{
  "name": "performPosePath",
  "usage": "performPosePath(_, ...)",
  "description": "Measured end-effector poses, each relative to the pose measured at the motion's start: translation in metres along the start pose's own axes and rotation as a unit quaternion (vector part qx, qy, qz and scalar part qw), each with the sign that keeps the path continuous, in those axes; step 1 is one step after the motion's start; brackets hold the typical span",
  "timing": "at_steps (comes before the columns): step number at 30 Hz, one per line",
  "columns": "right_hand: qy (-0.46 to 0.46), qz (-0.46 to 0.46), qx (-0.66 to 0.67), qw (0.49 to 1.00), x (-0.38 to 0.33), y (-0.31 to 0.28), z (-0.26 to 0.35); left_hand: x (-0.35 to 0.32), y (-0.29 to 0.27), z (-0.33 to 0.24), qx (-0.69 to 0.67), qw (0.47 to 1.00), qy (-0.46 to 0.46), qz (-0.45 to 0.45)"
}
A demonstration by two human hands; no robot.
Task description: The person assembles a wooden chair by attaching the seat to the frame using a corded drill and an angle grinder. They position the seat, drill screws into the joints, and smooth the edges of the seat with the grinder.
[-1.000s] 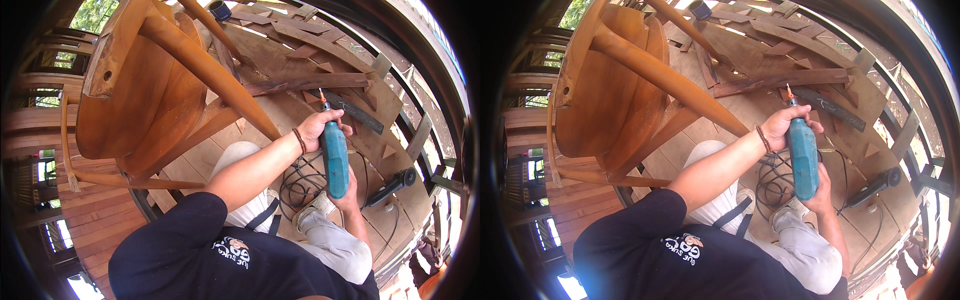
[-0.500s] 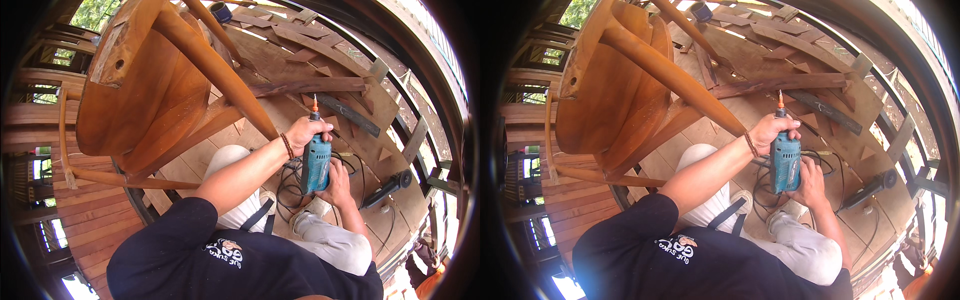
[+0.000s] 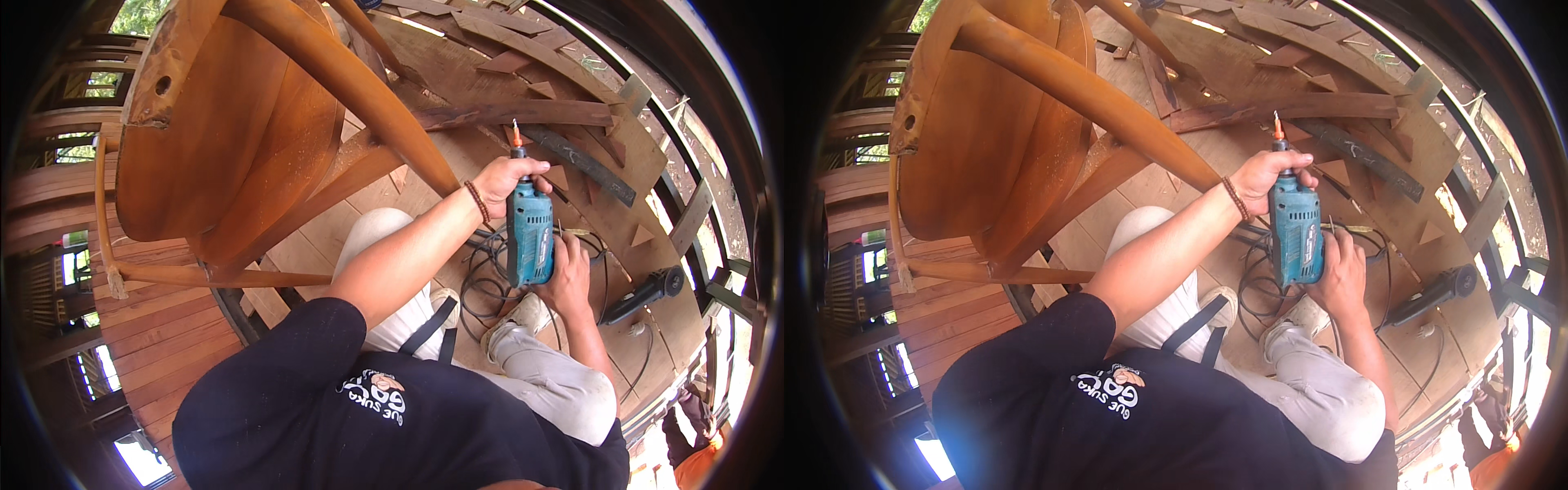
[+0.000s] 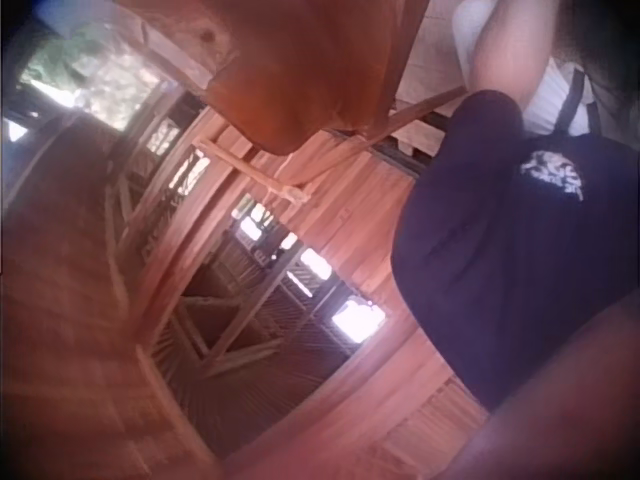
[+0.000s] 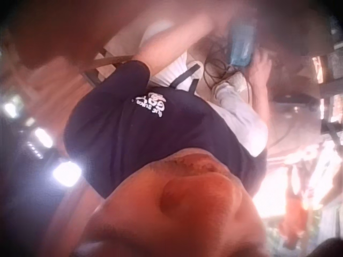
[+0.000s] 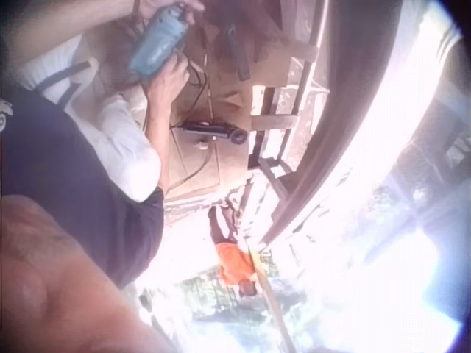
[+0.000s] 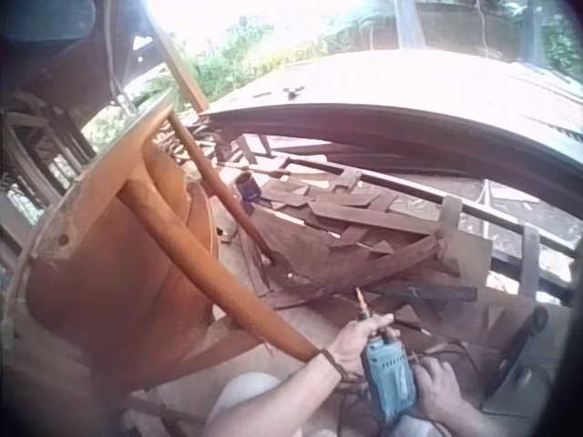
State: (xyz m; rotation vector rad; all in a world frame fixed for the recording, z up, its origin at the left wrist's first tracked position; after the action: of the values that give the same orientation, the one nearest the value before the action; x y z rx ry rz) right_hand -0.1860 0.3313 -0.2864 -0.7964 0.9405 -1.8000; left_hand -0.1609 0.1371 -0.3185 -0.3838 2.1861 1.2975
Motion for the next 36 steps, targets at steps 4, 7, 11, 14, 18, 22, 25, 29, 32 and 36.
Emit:
performPosePath(4, -0.029, -0.011, -0.008, 0.999, -0.004, 0.007, 0.001, -0.006, -0.001, 0.003, 0.008, 1.000, -0.003, -0.029)
performPosePath(7, -0.020, 0.013, 0.002, 1.000, -0.008, 0.013, -0.002, -0.004, -0.003, 0.010, 0.000, 0.999, 0.000, -0.037)
performPosePath(11, -0.014, 0.016, 0.016, 1.000, -0.015, 0.025, -0.005, 0.002, -0.009, 0.017, 0.029, 0.998, -0.009, -0.048)
performPosePath(14, -0.004, 0.015, 0.020, 1.000, -0.016, 0.024, -0.007, 0.002, -0.005, 0.018, 0.034, 0.998, -0.020, -0.047)
performPosePath(18, -0.013, 0.008, 0.023, 1.000, -0.018, 0.023, -0.005, 0.001, -0.001, 0.015, 0.063, 0.997, 0.010, -0.037)
performPosePath(22, -0.038, -0.031, 0.020, 0.999, -0.023, 0.023, -0.012, 0.001, -0.002, 0.001, 0.002, 0.997, 0.069, -0.041)
performPosePath(25, -0.066, -0.019, 0.026, 0.997, -0.024, 0.020, -0.010, 0.009, -0.017, -0.007, -0.003, 0.993, 0.110, -0.041)
performPosePath(29, -0.033, -0.011, 0.200, 0.979, -0.037, 0.022, 0.003, 0.017, -0.035, -0.004, -0.079, 0.983, 0.103, -0.127)
performPosePath(32, -0.036, -0.025, 0.294, 0.955, -0.031, 0.015, 0.021, 0.019, -0.041, 0.003, -0.114, 0.979, 0.063, -0.155)
performPosePath(36, -0.026, -0.018, 0.266, 0.963, -0.041, 0.021, 0.009, 0.014, -0.029, 0.012, -0.188, 0.968, 0.063, -0.155)
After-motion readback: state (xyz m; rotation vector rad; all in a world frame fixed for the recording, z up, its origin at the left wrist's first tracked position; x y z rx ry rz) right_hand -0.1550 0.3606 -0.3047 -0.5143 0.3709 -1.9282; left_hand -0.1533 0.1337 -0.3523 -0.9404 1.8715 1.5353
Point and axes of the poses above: each hand's wrist, its own x-axis towards the middle knuckle, its own y-axis out of the palm, z = x × y, the point moved 5 cm from there along x, towards the middle knuckle, and after that the axes turned 8 degrees about -y, right-handed, at the moved point
